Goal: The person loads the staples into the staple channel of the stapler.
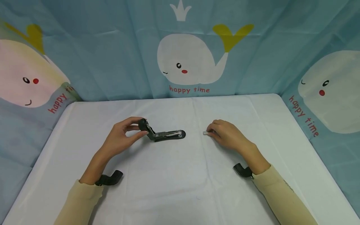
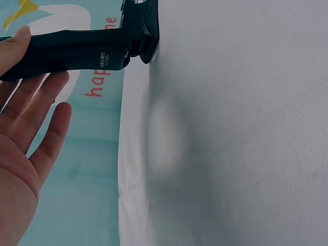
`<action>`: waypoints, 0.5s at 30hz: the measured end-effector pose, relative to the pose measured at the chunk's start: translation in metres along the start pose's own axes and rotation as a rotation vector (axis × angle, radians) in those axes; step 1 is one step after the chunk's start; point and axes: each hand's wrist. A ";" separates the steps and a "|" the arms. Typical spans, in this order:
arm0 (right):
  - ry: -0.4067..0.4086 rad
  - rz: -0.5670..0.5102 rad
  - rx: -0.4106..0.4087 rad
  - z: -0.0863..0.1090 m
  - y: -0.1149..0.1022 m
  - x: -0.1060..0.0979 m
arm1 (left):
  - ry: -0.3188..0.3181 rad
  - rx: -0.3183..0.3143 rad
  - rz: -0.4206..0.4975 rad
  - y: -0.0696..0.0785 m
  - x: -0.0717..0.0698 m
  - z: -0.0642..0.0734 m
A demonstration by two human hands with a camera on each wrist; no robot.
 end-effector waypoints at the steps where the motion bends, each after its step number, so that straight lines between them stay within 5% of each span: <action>1: 0.006 -0.001 -0.004 -0.001 0.000 0.000 | -0.002 0.003 0.002 0.001 0.000 -0.001; 15: 0.010 -0.040 -0.073 -0.028 -0.010 0.003 | -0.002 0.004 -0.001 0.001 0.002 0.000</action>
Point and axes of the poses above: each hand's wrist, its own z-axis away from the middle knuckle, its own x-axis out of the palm, y = z × x, and after that the axes turned 14 degrees about -x, right-handed
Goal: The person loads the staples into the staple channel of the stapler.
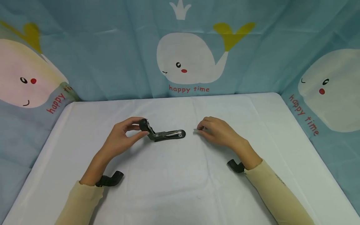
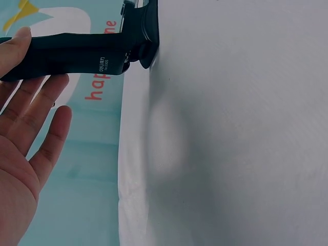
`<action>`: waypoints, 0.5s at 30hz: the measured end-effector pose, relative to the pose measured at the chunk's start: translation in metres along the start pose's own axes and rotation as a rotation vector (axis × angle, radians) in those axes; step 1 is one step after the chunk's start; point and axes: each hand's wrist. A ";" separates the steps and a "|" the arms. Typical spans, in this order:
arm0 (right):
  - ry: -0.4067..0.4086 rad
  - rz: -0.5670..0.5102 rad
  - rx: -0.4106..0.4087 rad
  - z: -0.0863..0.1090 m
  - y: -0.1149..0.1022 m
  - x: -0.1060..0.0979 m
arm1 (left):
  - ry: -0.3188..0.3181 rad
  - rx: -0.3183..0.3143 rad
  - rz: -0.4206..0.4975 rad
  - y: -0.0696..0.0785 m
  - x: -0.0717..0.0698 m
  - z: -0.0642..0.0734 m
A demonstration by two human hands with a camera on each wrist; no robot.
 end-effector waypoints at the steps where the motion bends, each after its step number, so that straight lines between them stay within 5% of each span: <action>1: 0.002 -0.008 -0.010 -0.003 -0.001 0.000 | 0.005 0.003 0.000 -0.001 -0.001 0.001; 15: 0.032 -0.118 -0.083 -0.037 -0.017 0.003 | -0.005 -0.002 0.027 0.000 0.000 0.002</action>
Point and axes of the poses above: each hand's wrist, its own z-axis away from the middle knuckle, its own x-axis out of the palm, y = z × x, and after that the axes turned 14 degrees about -x, right-handed
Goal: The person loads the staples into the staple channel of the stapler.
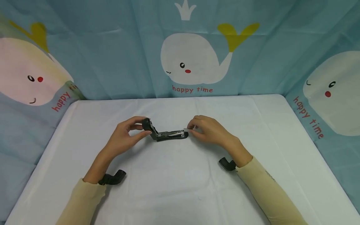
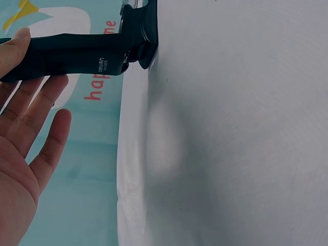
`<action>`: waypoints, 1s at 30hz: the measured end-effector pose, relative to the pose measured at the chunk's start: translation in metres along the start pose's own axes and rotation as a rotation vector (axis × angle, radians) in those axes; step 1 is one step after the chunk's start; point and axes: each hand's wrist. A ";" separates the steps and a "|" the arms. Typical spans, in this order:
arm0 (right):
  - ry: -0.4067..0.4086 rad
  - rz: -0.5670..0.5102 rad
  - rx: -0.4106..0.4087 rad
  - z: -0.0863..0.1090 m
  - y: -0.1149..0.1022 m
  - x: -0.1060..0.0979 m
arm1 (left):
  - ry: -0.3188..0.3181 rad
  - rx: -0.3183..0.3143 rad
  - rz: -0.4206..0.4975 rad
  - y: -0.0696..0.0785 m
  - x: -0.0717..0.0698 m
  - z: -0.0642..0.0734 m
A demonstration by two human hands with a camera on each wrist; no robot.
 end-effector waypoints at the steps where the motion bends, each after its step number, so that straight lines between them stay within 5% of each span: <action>1: 0.002 0.001 0.000 -0.002 -0.001 -0.001 | -0.002 -0.002 0.003 0.000 0.001 0.000; 14: -0.045 0.009 -0.007 -0.033 -0.019 -0.004 | 0.003 0.014 0.002 -0.003 0.006 -0.002; 30: -0.051 0.047 -0.022 -0.031 -0.022 0.012 | -0.003 0.038 0.003 -0.004 0.001 0.001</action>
Point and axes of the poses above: each hand's wrist, its own z-axis away from the middle knuckle, its own x-axis out of the palm, y = z × x, and after that the axes turned 14 degrees about -x, right-handed
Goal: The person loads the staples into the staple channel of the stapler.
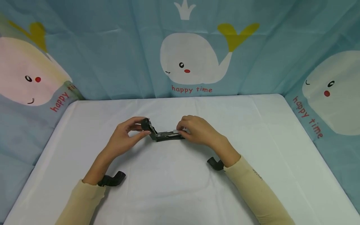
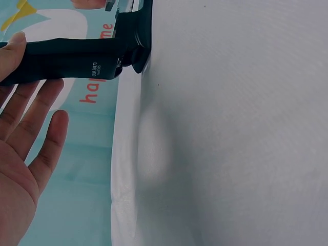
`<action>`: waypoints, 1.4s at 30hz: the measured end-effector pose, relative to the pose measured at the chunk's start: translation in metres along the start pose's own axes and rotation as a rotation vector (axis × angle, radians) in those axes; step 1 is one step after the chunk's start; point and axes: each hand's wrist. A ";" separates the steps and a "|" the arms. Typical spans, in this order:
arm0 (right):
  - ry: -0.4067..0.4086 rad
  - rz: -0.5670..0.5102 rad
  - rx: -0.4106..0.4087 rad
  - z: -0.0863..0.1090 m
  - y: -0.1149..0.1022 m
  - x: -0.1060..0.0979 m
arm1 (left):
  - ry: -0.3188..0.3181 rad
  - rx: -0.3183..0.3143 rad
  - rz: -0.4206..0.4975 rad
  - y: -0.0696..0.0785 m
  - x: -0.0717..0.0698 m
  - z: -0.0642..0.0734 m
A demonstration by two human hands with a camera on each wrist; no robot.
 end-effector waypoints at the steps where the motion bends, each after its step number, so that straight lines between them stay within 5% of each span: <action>1: -0.002 -0.002 -0.003 0.000 0.000 0.000 | 0.003 -0.005 0.002 0.000 0.000 0.000; 21: -0.011 0.033 -0.048 0.004 0.003 0.003 | 0.011 0.027 0.031 -0.006 0.004 0.001; 42: -0.013 0.052 -0.011 0.002 0.000 0.002 | 0.025 0.041 0.015 -0.003 0.003 0.001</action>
Point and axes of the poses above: each hand's wrist, its own z-axis away from the middle knuckle, its own x-axis out of the palm, y = z × x, and after that the axes turned 14 degrees about -x, right-handed
